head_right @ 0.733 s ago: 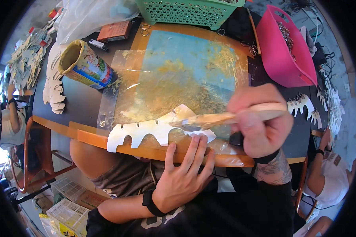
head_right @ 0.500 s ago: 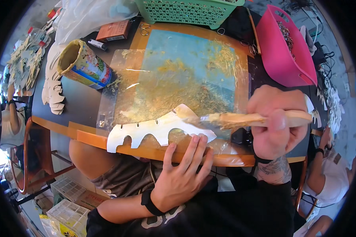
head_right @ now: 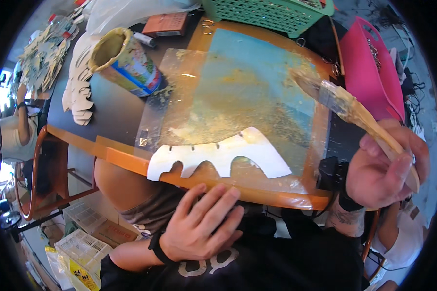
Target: The person applies a yellowish paste to white cutout shapes using a brush, then places small metal rings onto the paste-covered areas. The person repeats this process for multiple shapes, handling them one at a time.
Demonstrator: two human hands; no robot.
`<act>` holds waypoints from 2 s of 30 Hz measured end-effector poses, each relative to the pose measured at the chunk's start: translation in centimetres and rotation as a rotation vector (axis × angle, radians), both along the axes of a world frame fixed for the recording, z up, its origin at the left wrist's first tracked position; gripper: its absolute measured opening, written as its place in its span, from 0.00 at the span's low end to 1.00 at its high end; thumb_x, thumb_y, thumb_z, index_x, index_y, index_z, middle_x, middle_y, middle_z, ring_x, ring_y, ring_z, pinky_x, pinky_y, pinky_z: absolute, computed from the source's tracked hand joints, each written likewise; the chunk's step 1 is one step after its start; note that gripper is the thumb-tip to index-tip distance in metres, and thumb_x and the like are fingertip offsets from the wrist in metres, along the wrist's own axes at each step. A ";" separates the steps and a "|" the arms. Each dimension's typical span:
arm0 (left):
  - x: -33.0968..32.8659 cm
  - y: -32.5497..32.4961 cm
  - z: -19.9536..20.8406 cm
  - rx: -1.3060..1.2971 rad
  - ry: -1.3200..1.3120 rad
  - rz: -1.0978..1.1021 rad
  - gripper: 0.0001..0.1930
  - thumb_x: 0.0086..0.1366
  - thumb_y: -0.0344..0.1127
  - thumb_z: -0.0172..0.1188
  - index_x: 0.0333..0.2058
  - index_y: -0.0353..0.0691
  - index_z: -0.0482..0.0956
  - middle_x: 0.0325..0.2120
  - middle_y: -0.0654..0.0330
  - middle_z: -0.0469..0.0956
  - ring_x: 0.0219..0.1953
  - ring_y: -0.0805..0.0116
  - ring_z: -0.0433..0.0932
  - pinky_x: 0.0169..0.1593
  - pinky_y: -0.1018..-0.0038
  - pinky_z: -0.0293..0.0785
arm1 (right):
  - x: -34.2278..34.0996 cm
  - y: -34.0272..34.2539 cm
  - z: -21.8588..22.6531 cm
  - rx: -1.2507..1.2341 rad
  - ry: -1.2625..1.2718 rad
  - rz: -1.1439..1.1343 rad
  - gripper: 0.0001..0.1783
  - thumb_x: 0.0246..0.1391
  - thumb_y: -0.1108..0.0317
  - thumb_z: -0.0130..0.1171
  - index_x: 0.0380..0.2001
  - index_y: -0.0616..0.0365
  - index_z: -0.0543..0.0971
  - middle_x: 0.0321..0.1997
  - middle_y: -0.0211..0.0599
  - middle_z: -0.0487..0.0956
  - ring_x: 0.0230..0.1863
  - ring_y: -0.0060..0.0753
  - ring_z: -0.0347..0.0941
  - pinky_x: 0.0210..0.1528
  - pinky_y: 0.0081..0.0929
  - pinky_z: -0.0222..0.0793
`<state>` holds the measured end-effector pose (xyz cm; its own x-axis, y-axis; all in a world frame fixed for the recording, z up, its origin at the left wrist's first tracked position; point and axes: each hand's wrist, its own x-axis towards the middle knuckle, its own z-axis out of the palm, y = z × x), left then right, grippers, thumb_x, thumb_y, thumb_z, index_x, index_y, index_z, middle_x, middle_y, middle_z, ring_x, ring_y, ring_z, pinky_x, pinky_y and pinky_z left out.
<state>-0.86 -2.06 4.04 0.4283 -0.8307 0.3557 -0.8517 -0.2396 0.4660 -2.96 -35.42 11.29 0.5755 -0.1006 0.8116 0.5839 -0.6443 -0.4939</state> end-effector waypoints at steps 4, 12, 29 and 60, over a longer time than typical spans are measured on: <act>1.2 2.0 0.1 0.102 -0.069 0.155 0.24 0.60 0.46 0.69 0.51 0.38 0.82 0.62 0.46 0.76 0.64 0.47 0.75 0.66 0.47 0.66 | 0.3 2.1 0.4 -0.028 0.087 0.002 0.17 0.72 0.58 0.48 0.42 0.65 0.73 0.24 0.42 0.73 0.26 0.33 0.69 0.31 0.28 0.64; 2.1 5.1 -0.4 0.182 -0.075 0.219 0.29 0.66 0.55 0.63 0.55 0.38 0.81 0.67 0.48 0.71 0.69 0.47 0.69 0.71 0.46 0.58 | 1.3 12.0 0.3 0.164 0.363 0.086 0.12 0.66 0.66 0.58 0.43 0.66 0.74 0.31 0.44 0.79 0.25 0.28 0.77 0.30 0.24 0.73; 2.9 6.3 -2.3 0.239 -0.089 0.093 0.38 0.68 0.65 0.55 0.64 0.40 0.74 0.70 0.52 0.67 0.74 0.53 0.61 0.74 0.46 0.52 | 4.2 20.1 -2.0 -0.133 0.481 -0.248 0.03 0.61 0.75 0.64 0.36 0.61 0.78 0.25 0.34 0.81 0.26 0.21 0.78 0.30 0.22 0.72; 2.5 6.2 -2.7 0.244 -0.091 0.109 0.38 0.67 0.63 0.57 0.64 0.38 0.74 0.71 0.52 0.66 0.75 0.52 0.59 0.74 0.44 0.51 | 3.3 20.6 -2.0 -0.202 0.388 -0.211 0.03 0.61 0.73 0.63 0.35 0.60 0.80 0.29 0.38 0.81 0.25 0.31 0.78 0.31 0.26 0.72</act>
<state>1.69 4.18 1.35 0.4949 -0.8474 0.1922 -0.8507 -0.4272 0.3064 0.30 -14.79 9.29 0.8236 -0.1104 0.5563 0.2277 -0.8340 -0.5027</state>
